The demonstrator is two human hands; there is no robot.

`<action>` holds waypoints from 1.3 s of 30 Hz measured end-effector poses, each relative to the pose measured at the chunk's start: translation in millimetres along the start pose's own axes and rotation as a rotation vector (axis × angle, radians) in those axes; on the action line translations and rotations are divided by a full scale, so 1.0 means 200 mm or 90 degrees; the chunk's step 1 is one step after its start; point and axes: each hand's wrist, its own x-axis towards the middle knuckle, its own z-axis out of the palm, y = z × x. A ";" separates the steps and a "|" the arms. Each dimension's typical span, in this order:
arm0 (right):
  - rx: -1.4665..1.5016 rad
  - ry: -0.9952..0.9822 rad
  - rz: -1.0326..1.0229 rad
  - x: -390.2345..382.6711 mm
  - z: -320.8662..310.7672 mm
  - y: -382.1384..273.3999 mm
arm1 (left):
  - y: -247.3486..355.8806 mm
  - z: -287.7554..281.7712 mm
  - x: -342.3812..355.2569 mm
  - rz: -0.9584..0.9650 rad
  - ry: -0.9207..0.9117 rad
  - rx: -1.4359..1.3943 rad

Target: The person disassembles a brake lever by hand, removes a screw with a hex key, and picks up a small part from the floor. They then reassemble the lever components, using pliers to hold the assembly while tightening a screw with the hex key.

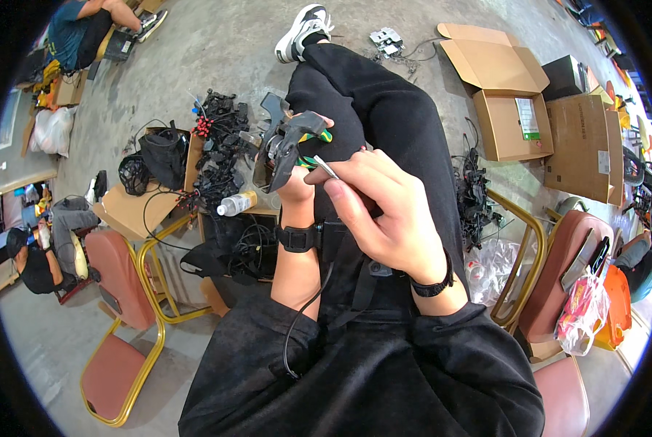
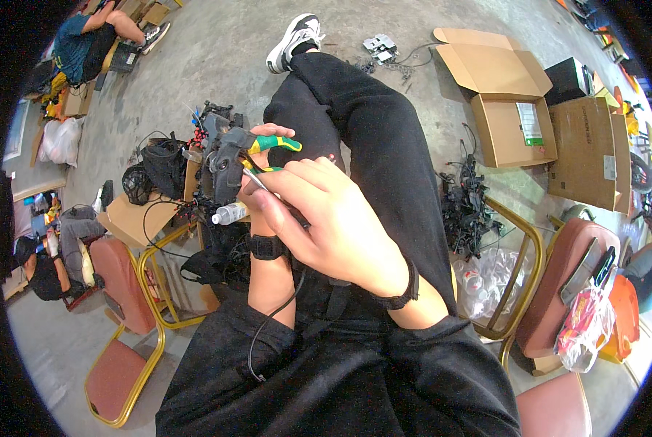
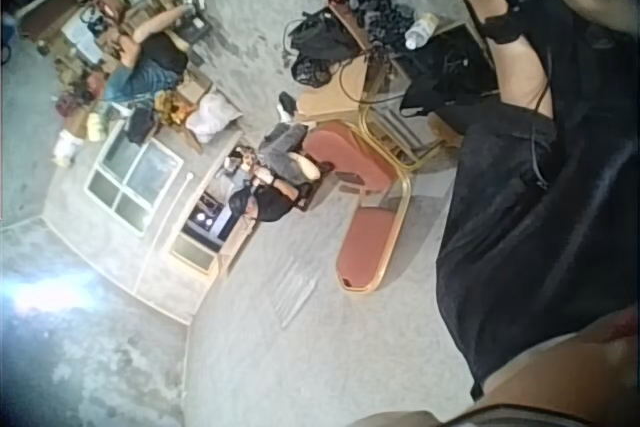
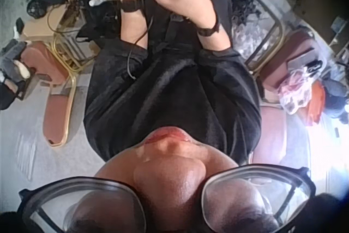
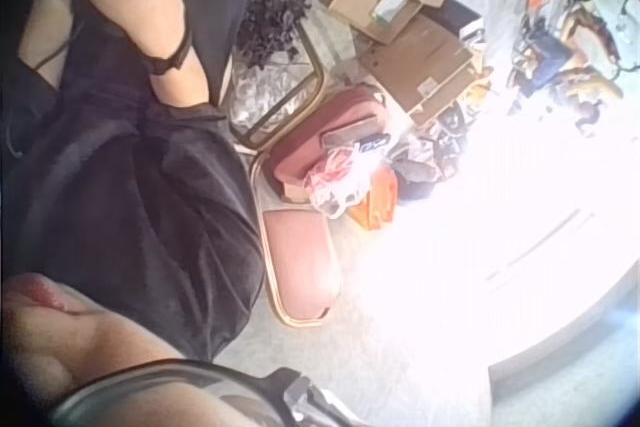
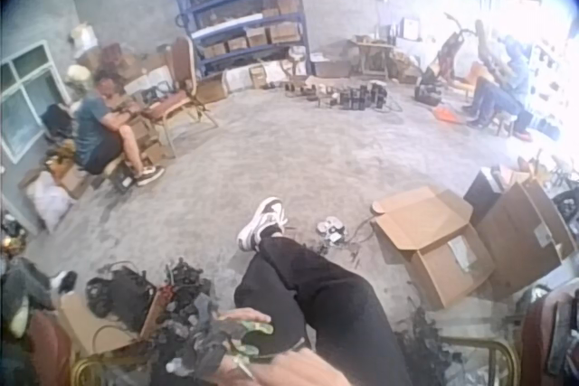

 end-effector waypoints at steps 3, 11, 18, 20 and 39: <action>0.011 0.019 0.006 0.01 0.00 -0.02 | -0.09 -0.06 -0.01 0.009 0.050 0.048; -0.018 -0.030 -0.015 0.00 -0.02 0.00 | -0.16 -0.16 -0.06 -0.012 0.020 0.123; -0.147 -0.001 -0.078 0.01 -0.04 0.00 | -0.02 -0.01 0.01 0.027 -0.021 0.110; -0.208 0.007 -0.122 0.02 -0.06 -0.01 | -0.05 -0.01 -0.01 0.045 0.024 0.053; -0.388 -0.041 -0.152 -0.02 -0.21 -0.03 | 0.18 0.15 0.04 0.077 0.044 0.146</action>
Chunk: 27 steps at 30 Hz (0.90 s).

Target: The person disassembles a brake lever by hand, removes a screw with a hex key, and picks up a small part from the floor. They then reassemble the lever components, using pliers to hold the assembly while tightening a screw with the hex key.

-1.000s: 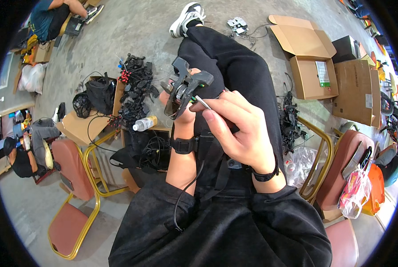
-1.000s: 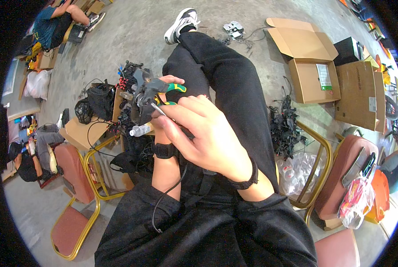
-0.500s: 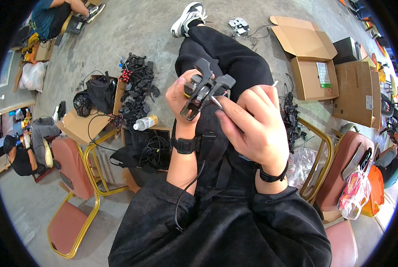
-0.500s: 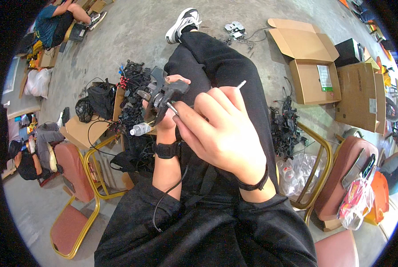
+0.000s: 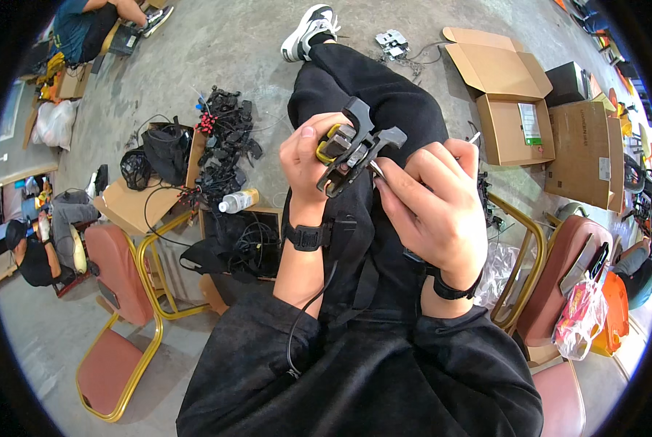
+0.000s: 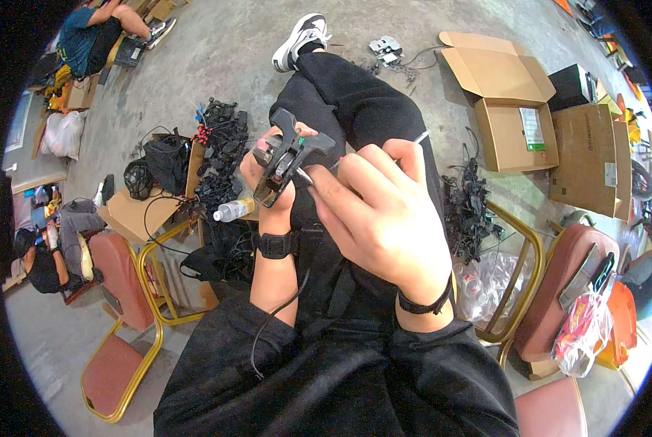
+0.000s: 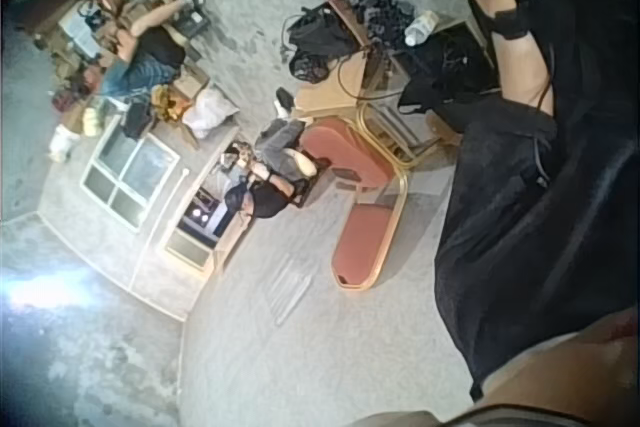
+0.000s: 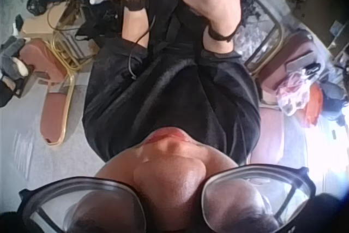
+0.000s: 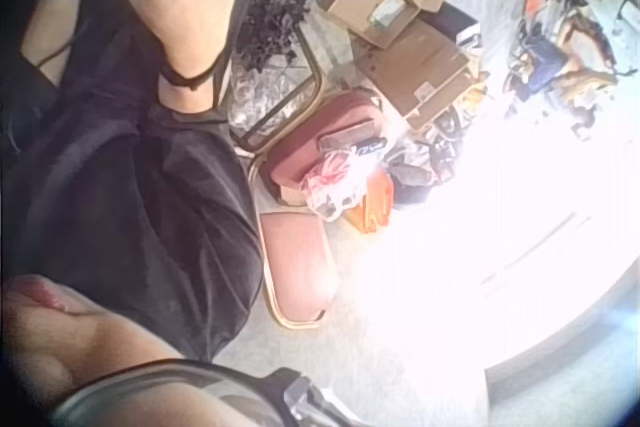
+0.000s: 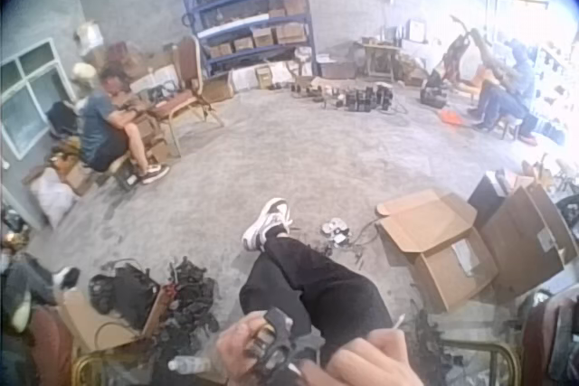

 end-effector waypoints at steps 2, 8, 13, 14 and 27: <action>-0.002 -0.010 0.005 0.00 0.00 0.00 | -0.04 0.00 0.00 0.005 0.001 -0.029; 0.422 -0.048 0.163 0.00 0.07 0.04 | -0.19 -0.06 -0.03 0.057 0.002 -0.024; 0.845 -0.107 0.434 0.01 0.11 -0.01 | -0.15 -0.04 -0.04 -0.009 0.036 -0.071; 1.096 -0.137 0.479 0.01 0.14 0.01 | -0.11 -0.03 -0.04 -0.070 0.037 -0.099; 1.150 -0.185 0.485 0.04 0.16 -0.17 | -0.09 -0.10 -0.07 -0.023 -0.068 0.041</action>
